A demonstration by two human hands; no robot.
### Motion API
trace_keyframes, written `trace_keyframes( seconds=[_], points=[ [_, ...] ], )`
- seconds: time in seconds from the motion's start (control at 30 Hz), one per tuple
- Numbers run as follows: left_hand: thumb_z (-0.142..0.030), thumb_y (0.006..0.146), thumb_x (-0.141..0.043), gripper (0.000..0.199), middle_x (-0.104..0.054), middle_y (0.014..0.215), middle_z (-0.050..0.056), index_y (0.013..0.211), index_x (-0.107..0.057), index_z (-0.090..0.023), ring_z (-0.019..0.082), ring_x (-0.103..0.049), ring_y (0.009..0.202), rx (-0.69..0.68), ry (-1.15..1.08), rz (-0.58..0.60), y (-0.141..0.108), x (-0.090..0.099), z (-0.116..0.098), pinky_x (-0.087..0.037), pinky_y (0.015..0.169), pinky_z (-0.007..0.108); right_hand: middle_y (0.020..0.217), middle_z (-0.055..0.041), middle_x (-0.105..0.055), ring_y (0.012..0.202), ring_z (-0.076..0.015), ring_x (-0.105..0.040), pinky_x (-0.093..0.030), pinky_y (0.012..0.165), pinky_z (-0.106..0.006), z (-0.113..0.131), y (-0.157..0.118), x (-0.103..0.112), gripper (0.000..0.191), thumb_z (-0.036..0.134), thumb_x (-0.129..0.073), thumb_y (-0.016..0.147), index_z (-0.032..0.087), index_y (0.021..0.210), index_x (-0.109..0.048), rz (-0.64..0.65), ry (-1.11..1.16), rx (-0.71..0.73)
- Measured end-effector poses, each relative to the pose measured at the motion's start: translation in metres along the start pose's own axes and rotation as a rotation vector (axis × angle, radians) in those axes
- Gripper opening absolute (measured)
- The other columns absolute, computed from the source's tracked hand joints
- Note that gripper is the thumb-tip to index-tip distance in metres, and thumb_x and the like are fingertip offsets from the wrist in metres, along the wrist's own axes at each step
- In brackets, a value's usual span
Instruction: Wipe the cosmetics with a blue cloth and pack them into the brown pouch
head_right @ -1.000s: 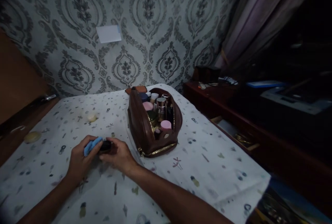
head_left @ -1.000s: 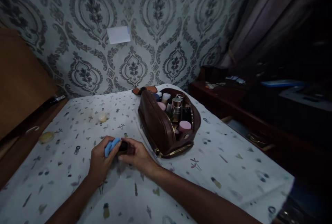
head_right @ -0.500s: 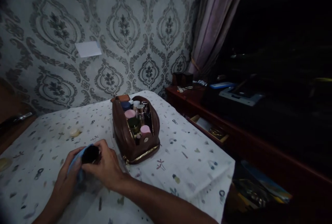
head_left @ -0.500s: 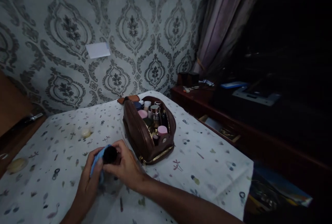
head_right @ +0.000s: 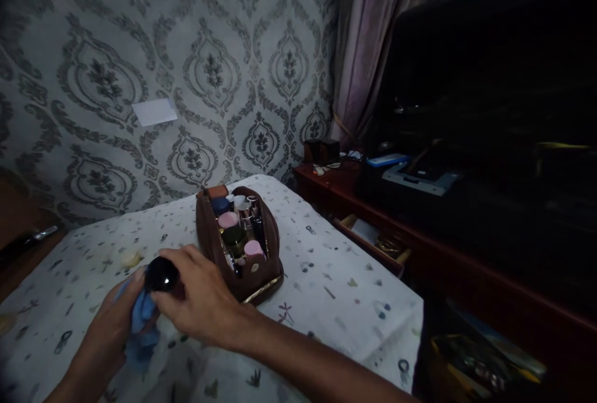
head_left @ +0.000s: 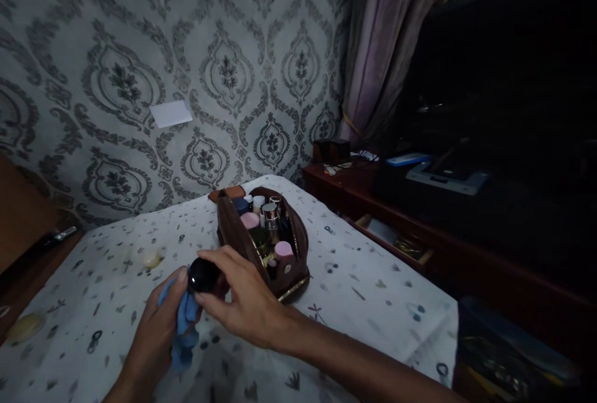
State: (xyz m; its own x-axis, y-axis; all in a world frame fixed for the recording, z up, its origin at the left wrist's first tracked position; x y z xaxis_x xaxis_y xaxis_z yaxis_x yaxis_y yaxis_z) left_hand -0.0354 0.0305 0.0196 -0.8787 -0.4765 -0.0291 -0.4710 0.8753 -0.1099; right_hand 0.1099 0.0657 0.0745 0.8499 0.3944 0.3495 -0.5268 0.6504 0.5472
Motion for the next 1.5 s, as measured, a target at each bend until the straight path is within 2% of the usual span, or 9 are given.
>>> trace_keyframes(
  seconds=[0.13, 0.33, 0.6, 0.77, 0.97, 1.1, 1.3, 1.4, 1.5],
  points=[
    [-0.065, 0.061, -0.076, 0.058, -0.061, 0.058, -0.004, 0.093, -0.064, -0.018, 0.015, -0.056, 0.047, -0.038, -0.018, -0.03, 0.004, -0.01, -0.002, -0.045, 0.041, 0.023, 0.111, -0.0076, -0.058, 0.096, -0.019, -0.059, -0.05, 0.089, -0.032, 0.006, -0.005, 0.016, 0.046, 0.014, -0.066, 0.084, 0.019, 0.128, -0.054, -0.005, -0.035, 0.031],
    [-0.066, 0.063, -0.074, 0.051, -0.053, 0.052, -0.006, 0.076, -0.06, -0.018, 0.011, -0.047, 0.042, -0.074, -0.041, -0.036, -0.004, -0.032, -0.011, -0.041, 0.039, 0.021, 0.106, -0.0059, -0.06, 0.093, -0.0187, -0.06, -0.049, 0.084, -0.03, 0.003, -0.008, 0.033, 0.043, 0.017, -0.074, 0.081, 0.019, 0.12, -0.056, -0.031, -0.084, 0.037],
    [-0.061, 0.077, -0.067, 0.041, -0.059, 0.068, -0.001, 0.081, -0.061, -0.02, 0.016, -0.058, 0.067, -0.302, 0.056, -0.08, -0.005, -0.039, -0.015, -0.049, 0.055, 0.022, 0.091, 0.0001, -0.062, 0.086, -0.0171, -0.061, -0.048, 0.075, -0.027, -0.001, -0.012, 0.044, 0.033, 0.019, -0.075, 0.078, 0.021, 0.106, -0.058, -0.103, -0.034, -0.03],
    [-0.056, 0.093, -0.049, 0.036, -0.057, 0.077, -0.001, 0.086, -0.058, -0.022, 0.015, -0.057, 0.072, -0.549, 0.221, -0.009, -0.013, -0.04, -0.025, -0.05, 0.065, 0.022, 0.095, -0.0027, -0.065, 0.09, -0.0196, -0.063, -0.05, 0.075, -0.029, -0.01, -0.018, 0.034, 0.034, 0.024, -0.074, 0.077, 0.021, 0.107, -0.058, -0.156, 0.075, -0.124],
    [-0.05, 0.096, -0.044, 0.035, -0.065, 0.106, 0.004, 0.109, -0.06, -0.022, 0.02, -0.062, 0.099, -0.768, 0.289, 0.06, -0.014, -0.024, -0.026, -0.051, 0.086, 0.029, 0.099, -0.0054, -0.066, 0.086, -0.0191, -0.066, -0.054, 0.074, -0.03, -0.028, -0.022, -0.005, 0.036, 0.03, -0.066, 0.079, 0.02, 0.113, -0.056, -0.133, 0.308, -0.223],
    [-0.049, 0.097, -0.042, 0.033, -0.065, 0.095, 0.005, 0.102, -0.061, -0.022, 0.021, -0.062, 0.09, -0.694, 0.323, 0.061, 0.004, -0.006, -0.009, -0.05, 0.08, 0.032, 0.102, -0.005, -0.065, 0.083, -0.0167, -0.065, -0.054, 0.071, -0.027, -0.054, -0.016, -0.033, 0.035, 0.037, -0.066, 0.079, 0.02, 0.109, -0.057, -0.128, 0.367, -0.281],
    [-0.058, 0.093, -0.041, 0.038, -0.052, 0.076, 0.004, 0.077, -0.049, -0.024, 0.021, -0.052, 0.08, -0.502, 0.181, -0.024, 0.041, 0.016, 0.031, -0.046, 0.079, 0.035, 0.083, -0.0022, -0.066, 0.072, -0.019, -0.063, -0.053, 0.066, -0.031, -0.095, -0.007, -0.071, 0.033, 0.047, -0.072, 0.072, 0.021, 0.09, -0.062, -0.104, 0.286, -0.316],
    [-0.06, 0.09, -0.042, 0.041, -0.051, 0.075, 0.004, 0.073, -0.046, -0.023, 0.02, -0.05, 0.077, -0.443, 0.199, -0.003, 0.052, 0.019, 0.041, -0.046, 0.077, 0.035, 0.088, -0.0054, -0.069, 0.079, -0.024, -0.068, -0.056, 0.072, -0.037, -0.11, -0.012, -0.076, 0.04, 0.05, -0.074, 0.067, 0.022, 0.094, -0.062, -0.12, 0.295, -0.347],
    [-0.05, 0.091, -0.042, 0.035, -0.048, 0.068, 0.001, 0.07, -0.046, -0.022, 0.016, -0.047, 0.07, -0.394, 0.248, 0.045, 0.056, 0.02, 0.044, -0.043, 0.07, 0.031, 0.094, -0.0083, -0.071, 0.081, -0.0265, -0.07, -0.059, 0.073, -0.039, -0.121, -0.019, -0.077, 0.047, 0.05, -0.077, 0.066, 0.023, 0.103, -0.063, -0.031, 0.2, -0.361]
  ],
)
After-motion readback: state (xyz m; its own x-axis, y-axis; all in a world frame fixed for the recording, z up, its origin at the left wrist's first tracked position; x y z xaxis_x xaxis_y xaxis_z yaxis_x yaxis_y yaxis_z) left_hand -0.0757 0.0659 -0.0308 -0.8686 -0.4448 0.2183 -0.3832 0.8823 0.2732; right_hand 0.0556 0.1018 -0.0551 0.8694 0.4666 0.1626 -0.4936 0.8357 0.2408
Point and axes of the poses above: each hand's wrist, its own y-axis towards the middle knuckle, its own x-axis out of the back of the hand, z = x × y, the point moved 7 cm from there along y, towards the middle knuckle
